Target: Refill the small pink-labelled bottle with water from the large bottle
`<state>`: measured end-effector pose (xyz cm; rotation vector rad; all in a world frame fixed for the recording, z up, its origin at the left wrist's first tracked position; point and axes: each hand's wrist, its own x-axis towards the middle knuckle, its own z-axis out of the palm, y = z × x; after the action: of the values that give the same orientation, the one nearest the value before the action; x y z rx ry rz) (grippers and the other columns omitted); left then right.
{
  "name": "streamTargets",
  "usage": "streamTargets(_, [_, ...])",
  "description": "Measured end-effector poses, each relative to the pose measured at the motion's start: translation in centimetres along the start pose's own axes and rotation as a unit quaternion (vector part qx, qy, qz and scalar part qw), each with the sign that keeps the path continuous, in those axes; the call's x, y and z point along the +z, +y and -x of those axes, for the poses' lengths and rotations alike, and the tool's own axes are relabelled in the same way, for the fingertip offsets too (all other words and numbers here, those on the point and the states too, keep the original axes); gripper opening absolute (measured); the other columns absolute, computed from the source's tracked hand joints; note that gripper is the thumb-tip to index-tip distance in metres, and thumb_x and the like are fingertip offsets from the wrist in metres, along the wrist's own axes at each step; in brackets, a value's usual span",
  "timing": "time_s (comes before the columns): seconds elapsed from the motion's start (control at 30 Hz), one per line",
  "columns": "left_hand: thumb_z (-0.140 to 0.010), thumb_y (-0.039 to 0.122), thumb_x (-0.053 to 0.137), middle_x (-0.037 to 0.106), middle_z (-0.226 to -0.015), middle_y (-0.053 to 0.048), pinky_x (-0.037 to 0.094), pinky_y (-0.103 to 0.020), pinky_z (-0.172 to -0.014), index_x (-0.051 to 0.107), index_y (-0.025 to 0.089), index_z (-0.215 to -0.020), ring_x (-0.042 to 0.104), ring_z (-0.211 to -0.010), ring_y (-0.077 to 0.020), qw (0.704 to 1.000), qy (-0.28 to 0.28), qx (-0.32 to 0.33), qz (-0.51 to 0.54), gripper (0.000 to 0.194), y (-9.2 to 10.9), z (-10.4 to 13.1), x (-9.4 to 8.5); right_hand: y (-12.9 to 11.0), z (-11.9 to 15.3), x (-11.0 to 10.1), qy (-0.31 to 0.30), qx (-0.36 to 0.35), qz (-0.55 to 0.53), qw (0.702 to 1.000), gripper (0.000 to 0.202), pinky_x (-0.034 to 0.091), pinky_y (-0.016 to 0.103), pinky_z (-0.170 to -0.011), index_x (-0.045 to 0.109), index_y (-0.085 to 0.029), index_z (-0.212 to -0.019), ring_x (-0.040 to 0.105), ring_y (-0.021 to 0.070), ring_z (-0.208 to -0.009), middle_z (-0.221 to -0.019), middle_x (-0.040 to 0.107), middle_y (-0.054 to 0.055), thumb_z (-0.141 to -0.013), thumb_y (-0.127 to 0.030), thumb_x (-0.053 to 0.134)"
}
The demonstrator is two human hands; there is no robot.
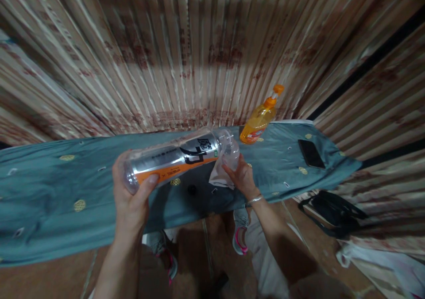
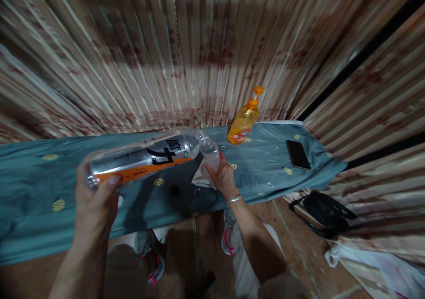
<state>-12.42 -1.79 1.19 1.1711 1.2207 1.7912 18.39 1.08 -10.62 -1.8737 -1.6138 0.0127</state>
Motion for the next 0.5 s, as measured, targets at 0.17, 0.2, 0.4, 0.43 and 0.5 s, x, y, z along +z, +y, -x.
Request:
streamTargets(0.17, [-0.054,0.057,0.099,0.069,-0.129,-0.005,0.05,-0.037,-0.105,0.063,0.027,-0.135,0.065,-0.114,-0.0245,1.0,0.011,-0.007,-0.012,0.093,0.29,-0.02,-0.01,-0.21,0.07,-0.23,-0.014,0.009,0.006,1.0,0.07,0.064,0.044,-0.086,0.057,-0.007,-0.146,0.08,0.035,-0.098,-0.108,0.081,0.023,-0.09,-0.042,0.08])
streamTargets(0.2, [-0.053,0.056,0.1,0.069,-0.129,-0.005,0.049,-0.036,-0.104,0.064,0.028,-0.134,0.065,-0.113,-0.0239,1.0,0.014,-0.007,-0.008,0.093,0.36,-0.01,-0.02,-0.25,0.09,-0.25,-0.017,0.012,0.007,1.0,0.07,0.064,0.044,-0.086,0.057,-0.007,-0.147,0.08,0.0348,-0.099,-0.108,0.081,0.023,-0.09,-0.041,0.081])
streamTargets(0.4, [-0.053,0.054,0.102,0.069,-0.131,-0.004,0.049,-0.034,-0.105,0.067,0.03,-0.134,0.065,-0.115,-0.0229,1.0,0.012,-0.014,-0.004,0.092,0.44,0.05,-0.36,-0.36,0.17,-0.28,-0.015,0.017,0.004,1.0,0.07,0.063,0.044,-0.085,0.058,-0.009,-0.147,0.079,0.0344,-0.099,-0.107,0.08,0.022,-0.091,-0.044,0.08])
streamTargets(0.43, [-0.054,0.055,0.101,0.069,-0.133,-0.004,0.049,-0.036,-0.107,0.066,0.03,-0.136,0.065,-0.117,-0.0238,1.0,0.009,-0.012,-0.009,0.092,0.37,0.05,-0.45,-0.33,0.16,-0.28,-0.015,0.017,0.002,1.0,0.07,0.063,0.044,-0.084,0.058,-0.009,-0.147,0.079,0.0341,-0.098,-0.107,0.08,0.021,-0.091,-0.045,0.08])
streamTargets(0.5, [-0.056,0.057,0.099,0.068,-0.136,-0.005,0.049,-0.039,-0.112,0.065,0.031,-0.138,0.065,-0.121,-0.0259,1.0,0.005,-0.009,-0.021,0.092,0.17,0.03,-0.62,-0.21,0.14,-0.27,-0.016,0.017,-0.004,1.0,0.069,0.063,0.043,-0.083,0.058,-0.01,-0.146,0.079,0.0339,-0.097,-0.107,0.081,0.021,-0.091,-0.045,0.08])
